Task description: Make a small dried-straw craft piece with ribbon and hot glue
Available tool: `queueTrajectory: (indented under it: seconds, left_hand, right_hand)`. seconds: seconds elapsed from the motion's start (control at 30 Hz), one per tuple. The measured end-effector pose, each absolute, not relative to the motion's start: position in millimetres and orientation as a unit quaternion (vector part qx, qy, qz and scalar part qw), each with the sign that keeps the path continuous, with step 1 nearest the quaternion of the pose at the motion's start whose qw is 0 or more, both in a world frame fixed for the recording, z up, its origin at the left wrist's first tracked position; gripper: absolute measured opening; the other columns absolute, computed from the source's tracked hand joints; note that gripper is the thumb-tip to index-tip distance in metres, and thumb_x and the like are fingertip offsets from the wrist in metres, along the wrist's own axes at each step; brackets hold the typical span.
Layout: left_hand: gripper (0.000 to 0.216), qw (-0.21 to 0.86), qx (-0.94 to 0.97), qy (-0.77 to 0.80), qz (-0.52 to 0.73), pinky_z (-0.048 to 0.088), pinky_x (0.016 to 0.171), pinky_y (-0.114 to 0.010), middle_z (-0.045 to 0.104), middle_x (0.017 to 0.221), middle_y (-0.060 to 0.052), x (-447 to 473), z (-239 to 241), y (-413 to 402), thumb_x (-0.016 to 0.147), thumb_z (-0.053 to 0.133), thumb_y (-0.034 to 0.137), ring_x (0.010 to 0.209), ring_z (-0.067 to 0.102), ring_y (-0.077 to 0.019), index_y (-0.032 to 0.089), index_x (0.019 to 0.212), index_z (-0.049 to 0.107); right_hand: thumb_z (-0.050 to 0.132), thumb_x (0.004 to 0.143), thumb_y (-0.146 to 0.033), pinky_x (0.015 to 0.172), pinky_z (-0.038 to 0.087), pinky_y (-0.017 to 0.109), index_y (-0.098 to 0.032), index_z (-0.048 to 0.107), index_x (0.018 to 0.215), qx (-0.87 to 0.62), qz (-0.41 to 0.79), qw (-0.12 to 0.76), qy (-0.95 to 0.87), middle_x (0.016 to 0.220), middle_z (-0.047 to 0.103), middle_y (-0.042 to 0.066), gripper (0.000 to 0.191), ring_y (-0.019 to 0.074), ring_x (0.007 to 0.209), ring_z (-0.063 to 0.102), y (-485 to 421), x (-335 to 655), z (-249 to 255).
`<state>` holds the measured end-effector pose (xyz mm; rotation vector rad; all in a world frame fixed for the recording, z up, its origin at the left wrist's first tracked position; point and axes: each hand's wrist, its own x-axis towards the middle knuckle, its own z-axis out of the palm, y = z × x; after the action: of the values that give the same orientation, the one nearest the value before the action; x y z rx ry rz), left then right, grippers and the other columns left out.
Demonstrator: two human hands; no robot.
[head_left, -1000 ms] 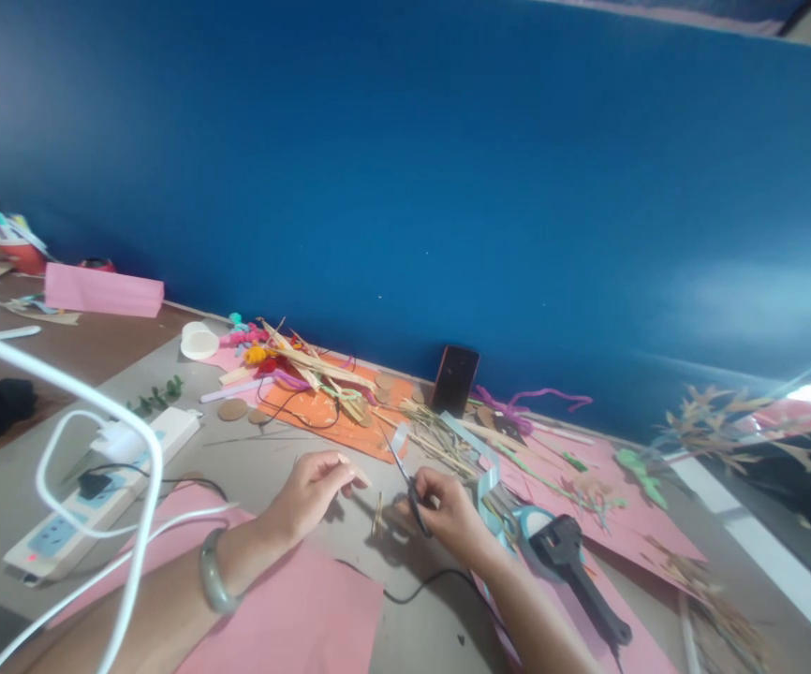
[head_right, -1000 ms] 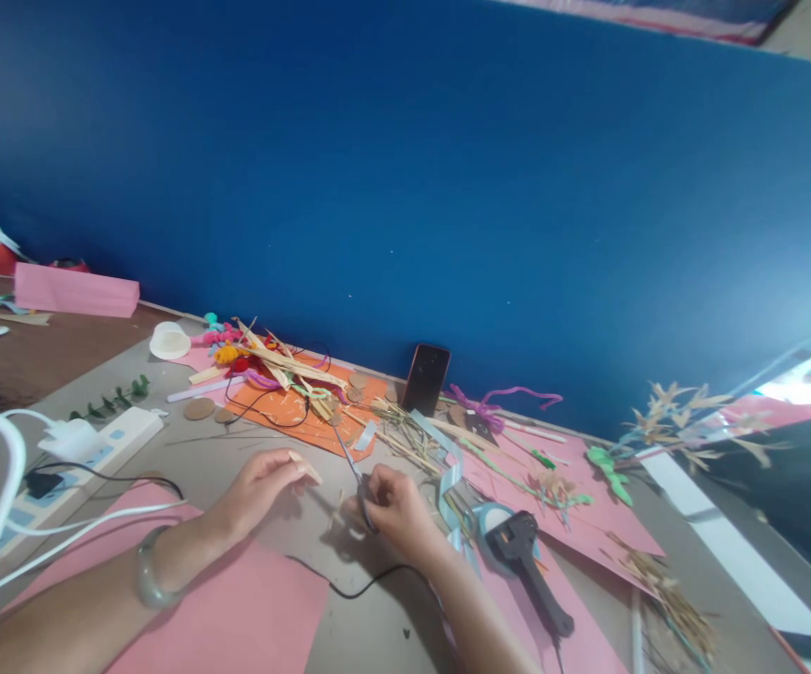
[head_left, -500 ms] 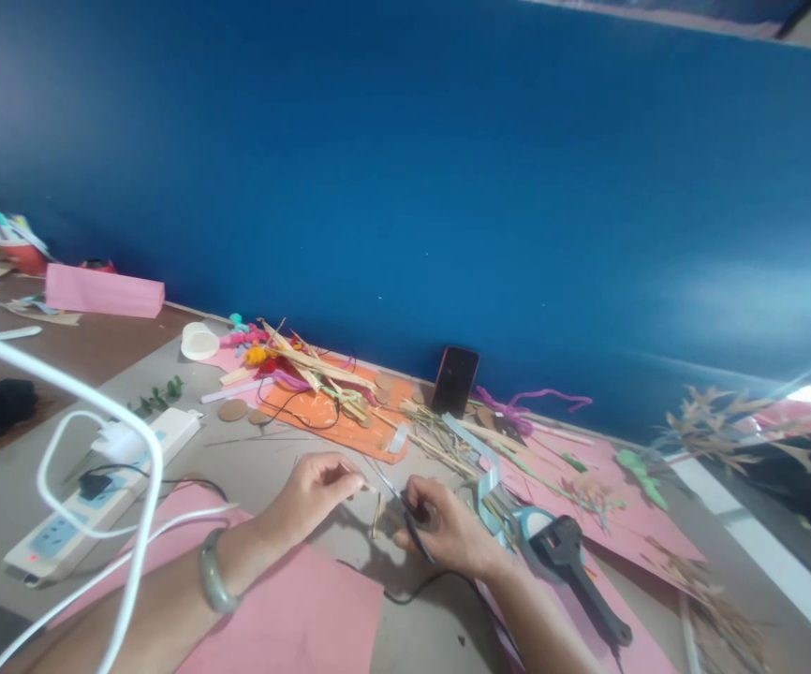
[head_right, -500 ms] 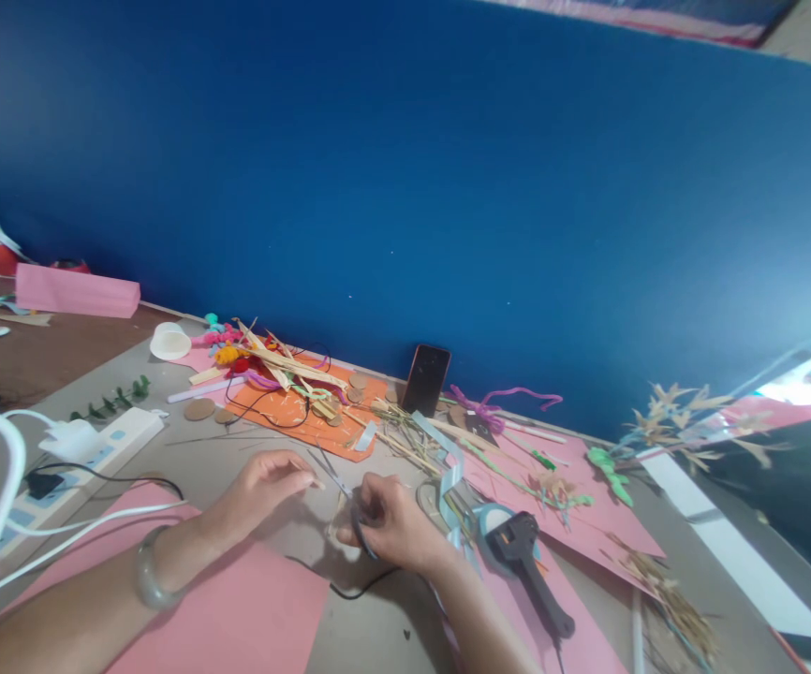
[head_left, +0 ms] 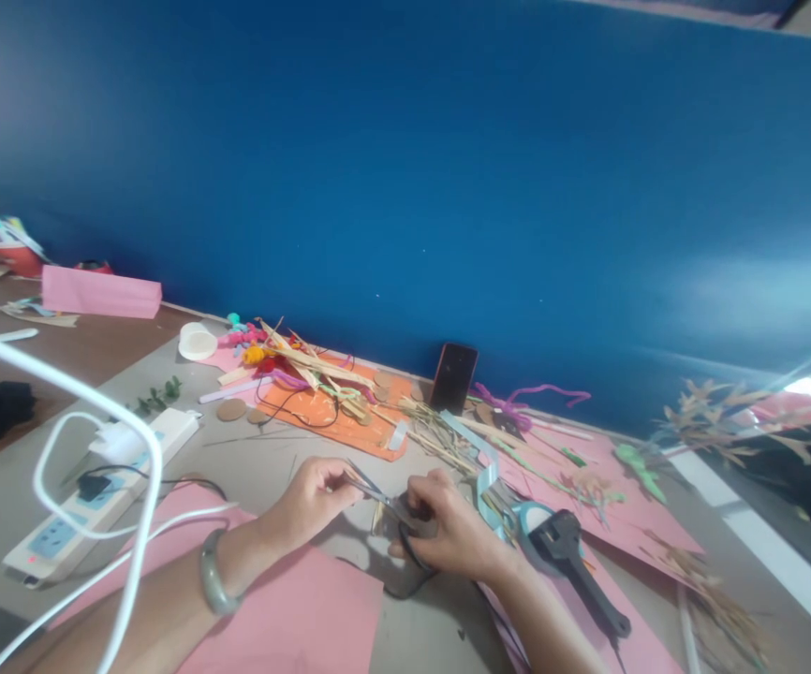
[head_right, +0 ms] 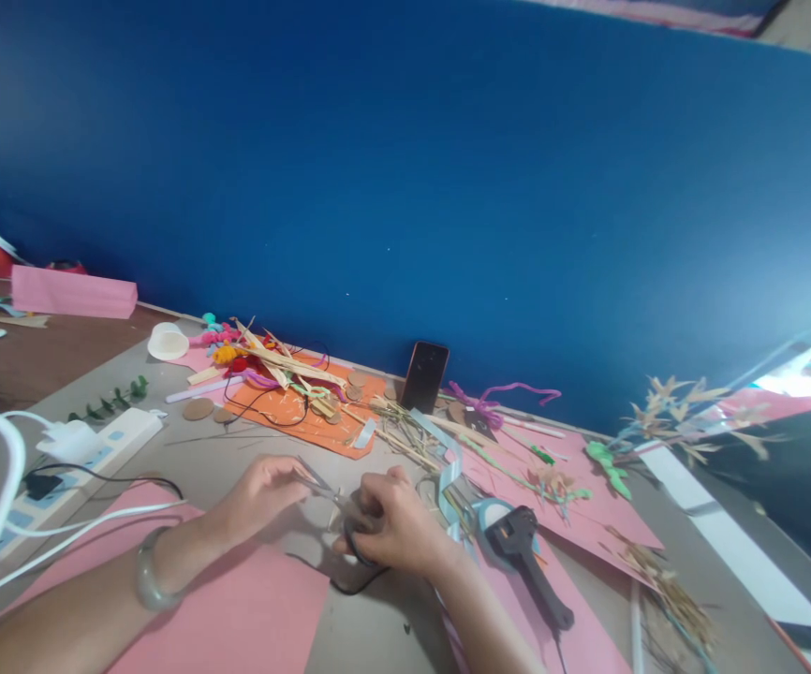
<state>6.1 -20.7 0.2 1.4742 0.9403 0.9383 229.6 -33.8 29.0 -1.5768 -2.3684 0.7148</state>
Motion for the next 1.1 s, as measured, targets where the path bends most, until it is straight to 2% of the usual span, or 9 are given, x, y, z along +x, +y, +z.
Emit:
queueTrajectory:
  seconds: [0.53,0.97,1.1]
  left_hand:
    - [0.015,0.529,0.626,0.422,0.387,0.041,0.057,-0.02,0.068,0.064,-0.002,8,3,-25,0.076,0.058,0.02,0.063,0.058,-0.0129,0.013,0.071,0.07]
    - [0.023,0.544,0.616,0.433,0.37,0.048,0.068,-0.024,0.074,0.075,-0.007,8,6,-24,0.079,0.059,0.029,0.073,0.065,-0.0179,0.012,0.077,0.075]
    - [0.027,0.55,0.612,0.43,0.371,0.048,0.066,-0.023,0.073,0.078,-0.006,7,9,-24,0.081,0.057,0.033,0.073,0.064,-0.0168,0.013,0.078,0.075]
  right_hand:
    - [0.079,0.056,-0.03,0.058,0.029,0.024,-0.022,0.036,0.062,-0.531,0.255,0.12,-0.799,0.063,0.039,-0.005,0.044,0.0161,0.073,0.039,-30,234,21]
    - [0.07,0.061,-0.021,0.059,0.031,0.023,-0.021,0.034,0.058,-0.543,0.282,0.151,-0.777,0.061,0.038,-0.005,0.037,0.0158,0.072,0.04,-25,237,10]
    - [0.069,0.065,-0.026,0.057,0.031,0.024,-0.022,0.033,0.057,-0.553,0.308,0.189,-0.751,0.058,0.037,-0.006,0.037,0.0143,0.066,0.04,-25,234,10]
